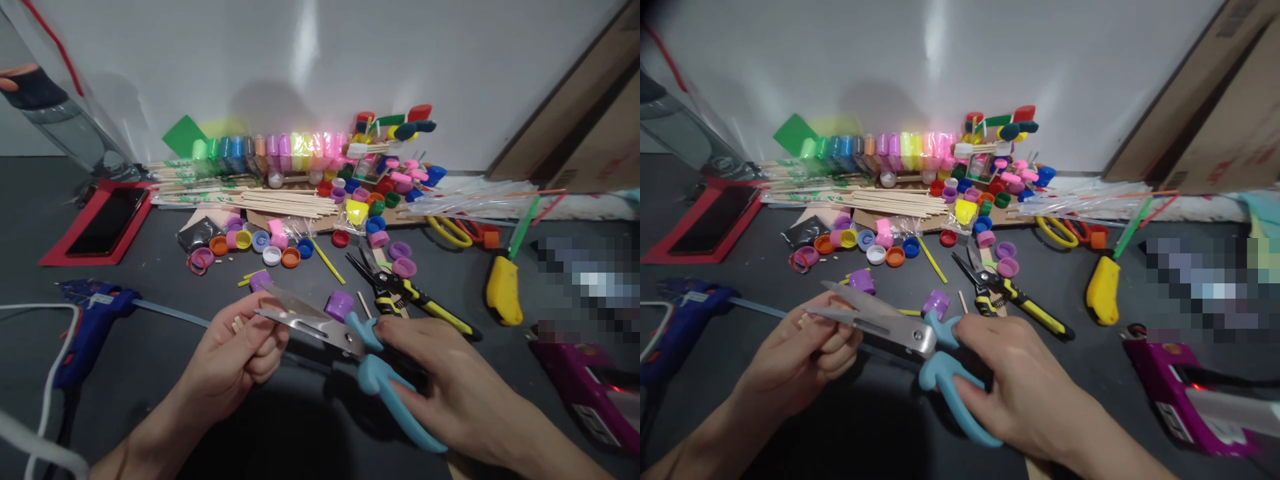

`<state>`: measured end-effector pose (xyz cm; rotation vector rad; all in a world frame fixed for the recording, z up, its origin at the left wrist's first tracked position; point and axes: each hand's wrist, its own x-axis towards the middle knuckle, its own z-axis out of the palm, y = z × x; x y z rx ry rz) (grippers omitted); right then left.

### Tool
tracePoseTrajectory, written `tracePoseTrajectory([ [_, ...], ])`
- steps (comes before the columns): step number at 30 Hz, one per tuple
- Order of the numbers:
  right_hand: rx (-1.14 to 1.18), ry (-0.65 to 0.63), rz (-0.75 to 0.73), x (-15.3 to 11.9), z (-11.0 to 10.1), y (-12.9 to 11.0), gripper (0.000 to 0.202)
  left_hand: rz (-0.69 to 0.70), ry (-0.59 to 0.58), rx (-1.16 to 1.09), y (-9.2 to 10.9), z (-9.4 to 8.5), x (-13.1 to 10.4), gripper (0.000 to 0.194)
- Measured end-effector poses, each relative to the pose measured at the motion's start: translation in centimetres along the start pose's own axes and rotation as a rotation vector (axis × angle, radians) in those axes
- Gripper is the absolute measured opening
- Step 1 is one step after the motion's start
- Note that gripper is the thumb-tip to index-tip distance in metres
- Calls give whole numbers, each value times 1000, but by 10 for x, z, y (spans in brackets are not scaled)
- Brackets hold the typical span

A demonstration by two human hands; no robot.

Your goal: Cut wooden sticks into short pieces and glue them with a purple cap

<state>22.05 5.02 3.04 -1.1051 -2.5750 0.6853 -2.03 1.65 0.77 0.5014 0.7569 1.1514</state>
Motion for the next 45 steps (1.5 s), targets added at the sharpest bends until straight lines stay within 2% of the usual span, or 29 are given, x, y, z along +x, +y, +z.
tracePoseTrajectory([
  [6,-44,-23,-46,-1,-3,1,13,-43,-17,-4,-2,-3,-2,31],
  [12,-93,-1,-94,0,-4,6,23,-70,-56,10,-2,-5,0,34],
  [17,-3,69,-37,3,1,9,31,-3,-32,26,1,-3,1,19],
  [22,42,80,-19,6,5,9,35,23,38,52,0,-1,0,8],
  [27,75,57,45,6,7,7,38,18,-22,88,2,0,-3,13],
  [30,93,46,89,6,7,7,35,37,-18,201,0,0,-5,17],
  [32,90,58,68,6,7,7,30,117,43,373,-2,0,-6,16],
  [35,22,108,2,3,7,6,19,387,130,802,-4,-1,-6,22],
  [37,-33,136,-45,2,7,5,13,606,118,1086,-4,-3,-6,23],
  [39,-75,144,-91,0,6,4,9,764,71,1266,-2,-4,-7,22],
  [45,-148,162,-161,0,4,3,9,875,54,1392,2,-6,-8,26],
])
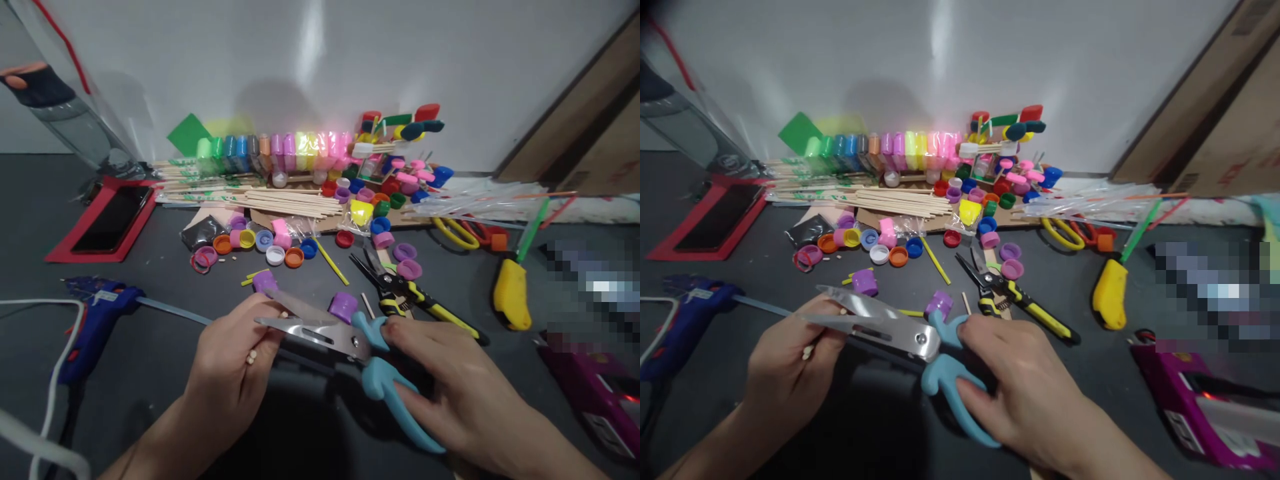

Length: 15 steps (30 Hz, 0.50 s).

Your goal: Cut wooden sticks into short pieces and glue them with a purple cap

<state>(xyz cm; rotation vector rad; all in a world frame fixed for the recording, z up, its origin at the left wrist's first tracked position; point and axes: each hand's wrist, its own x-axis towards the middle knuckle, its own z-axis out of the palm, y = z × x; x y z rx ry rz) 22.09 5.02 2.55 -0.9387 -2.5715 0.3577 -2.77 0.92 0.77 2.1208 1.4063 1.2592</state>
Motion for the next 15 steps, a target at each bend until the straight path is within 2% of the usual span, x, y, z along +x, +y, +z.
tracePoseTrajectory([
  [7,-1,-55,8,0,1,0,7,44,47,53,0,1,1,21],
  [15,33,-81,55,0,-3,-3,5,-9,35,14,3,-2,2,25],
])
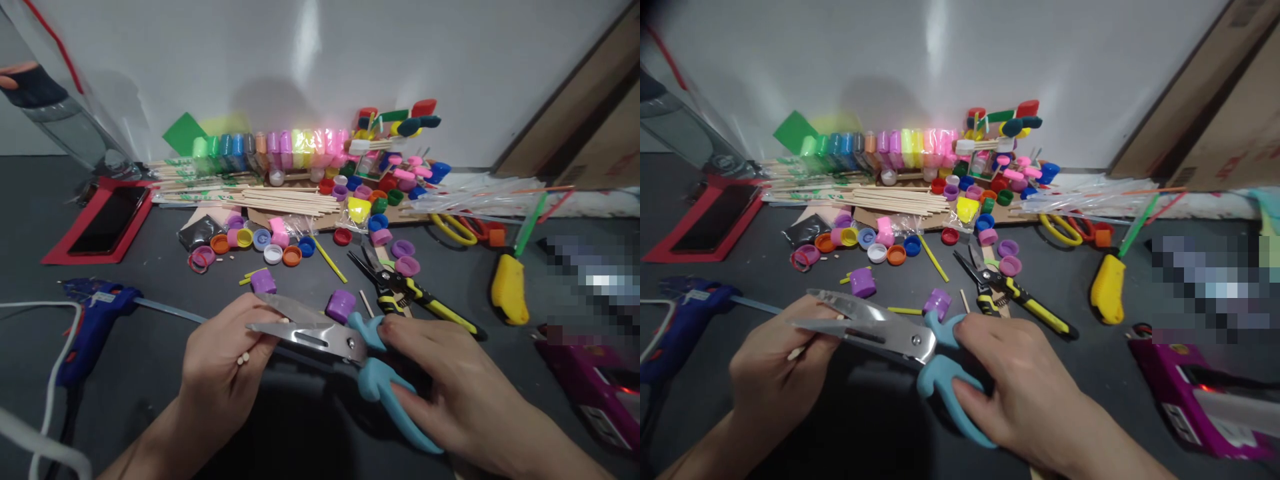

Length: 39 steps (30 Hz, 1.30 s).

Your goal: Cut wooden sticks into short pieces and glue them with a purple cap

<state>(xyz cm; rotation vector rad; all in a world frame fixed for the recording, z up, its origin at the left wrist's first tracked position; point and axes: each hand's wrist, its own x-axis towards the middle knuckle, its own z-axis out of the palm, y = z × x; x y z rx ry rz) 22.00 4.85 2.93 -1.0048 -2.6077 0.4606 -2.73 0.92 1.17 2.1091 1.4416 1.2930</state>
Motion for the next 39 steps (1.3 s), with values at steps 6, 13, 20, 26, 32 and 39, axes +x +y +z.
tracePoseTrajectory([
  [6,23,-26,-4,0,1,-1,11,0,-8,17,0,1,1,27],
  [13,40,-52,25,0,1,-2,9,-17,-9,-8,1,0,-1,28],
  [20,47,-65,44,-1,-2,0,8,-5,-37,-28,-1,-1,-2,24],
  [26,20,-82,21,-2,-6,3,11,9,-77,-35,-4,-3,0,25],
  [32,0,-106,20,-3,-8,3,11,32,-90,-105,-5,-2,3,22],
  [39,-73,-88,-21,-3,-10,3,17,22,-89,-50,-5,-3,3,23],
])
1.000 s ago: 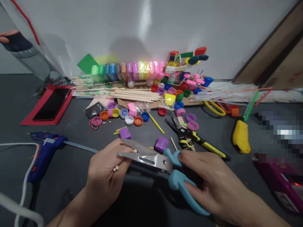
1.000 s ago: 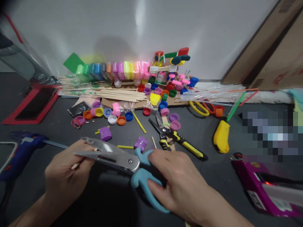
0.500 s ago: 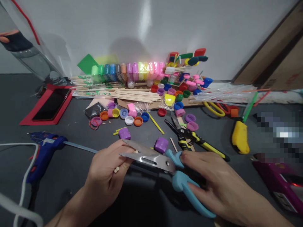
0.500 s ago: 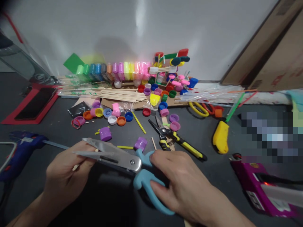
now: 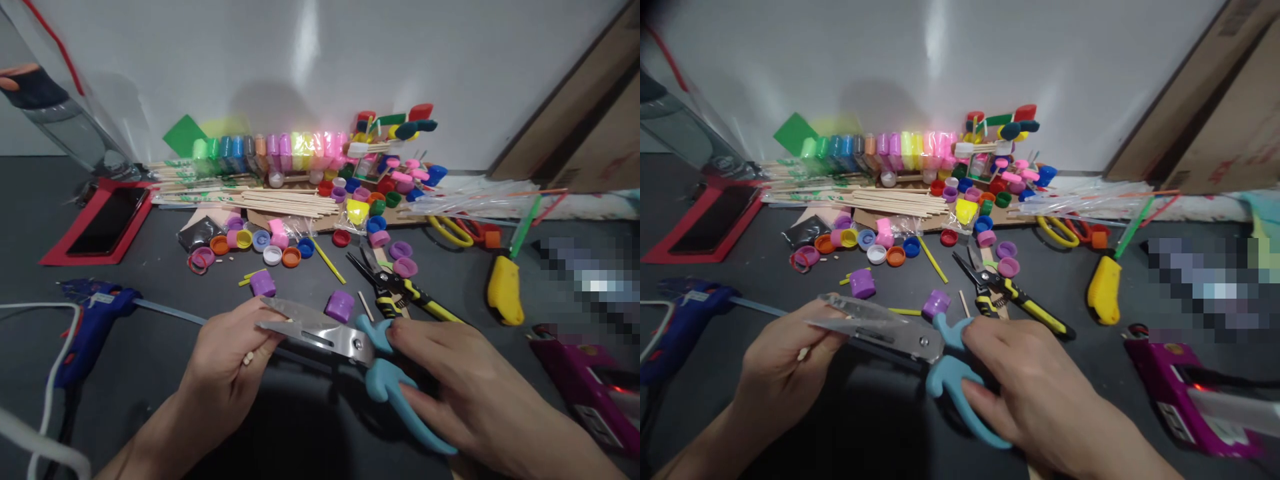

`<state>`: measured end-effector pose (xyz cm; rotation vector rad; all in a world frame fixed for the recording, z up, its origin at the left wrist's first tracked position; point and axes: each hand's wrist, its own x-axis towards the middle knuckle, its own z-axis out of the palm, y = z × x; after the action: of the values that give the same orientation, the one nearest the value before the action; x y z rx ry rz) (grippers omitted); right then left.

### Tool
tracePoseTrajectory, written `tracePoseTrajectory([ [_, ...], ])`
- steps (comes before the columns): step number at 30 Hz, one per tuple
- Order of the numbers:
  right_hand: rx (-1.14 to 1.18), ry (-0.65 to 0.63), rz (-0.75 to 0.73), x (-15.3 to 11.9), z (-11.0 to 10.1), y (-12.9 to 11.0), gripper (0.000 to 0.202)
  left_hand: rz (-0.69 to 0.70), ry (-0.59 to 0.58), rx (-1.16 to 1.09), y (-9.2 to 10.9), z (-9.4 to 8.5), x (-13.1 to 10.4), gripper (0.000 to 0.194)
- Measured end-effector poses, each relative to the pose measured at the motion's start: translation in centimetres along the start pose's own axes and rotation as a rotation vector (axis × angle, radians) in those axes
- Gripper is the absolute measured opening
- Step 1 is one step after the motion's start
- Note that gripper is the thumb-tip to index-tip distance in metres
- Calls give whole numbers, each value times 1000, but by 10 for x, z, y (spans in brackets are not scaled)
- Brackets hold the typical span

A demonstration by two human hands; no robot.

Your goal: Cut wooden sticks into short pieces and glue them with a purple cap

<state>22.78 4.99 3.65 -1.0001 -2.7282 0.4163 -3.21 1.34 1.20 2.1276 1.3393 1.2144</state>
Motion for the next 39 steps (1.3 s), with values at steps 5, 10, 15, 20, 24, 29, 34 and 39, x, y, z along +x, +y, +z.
tracePoseTrajectory([
  [5,-29,43,-12,-2,1,3,21,-12,-3,96,-1,1,-3,23],
  [10,33,59,17,0,7,5,22,-72,6,74,1,2,-3,23],
  [15,128,57,81,3,8,2,14,-75,-27,-15,1,3,-5,24],
  [20,110,29,47,5,6,-1,13,-80,-64,-70,-1,2,-7,29],
  [24,69,19,40,3,4,1,9,-62,-105,-103,-1,0,-4,29],
  [29,40,16,15,0,2,5,9,-32,-117,-118,-2,-2,-3,25],
  [34,27,17,-4,-1,1,6,11,-24,-123,-150,-3,-3,-3,28],
  [39,12,15,-15,-1,-2,4,14,-42,-152,-167,-2,-4,-3,27],
])
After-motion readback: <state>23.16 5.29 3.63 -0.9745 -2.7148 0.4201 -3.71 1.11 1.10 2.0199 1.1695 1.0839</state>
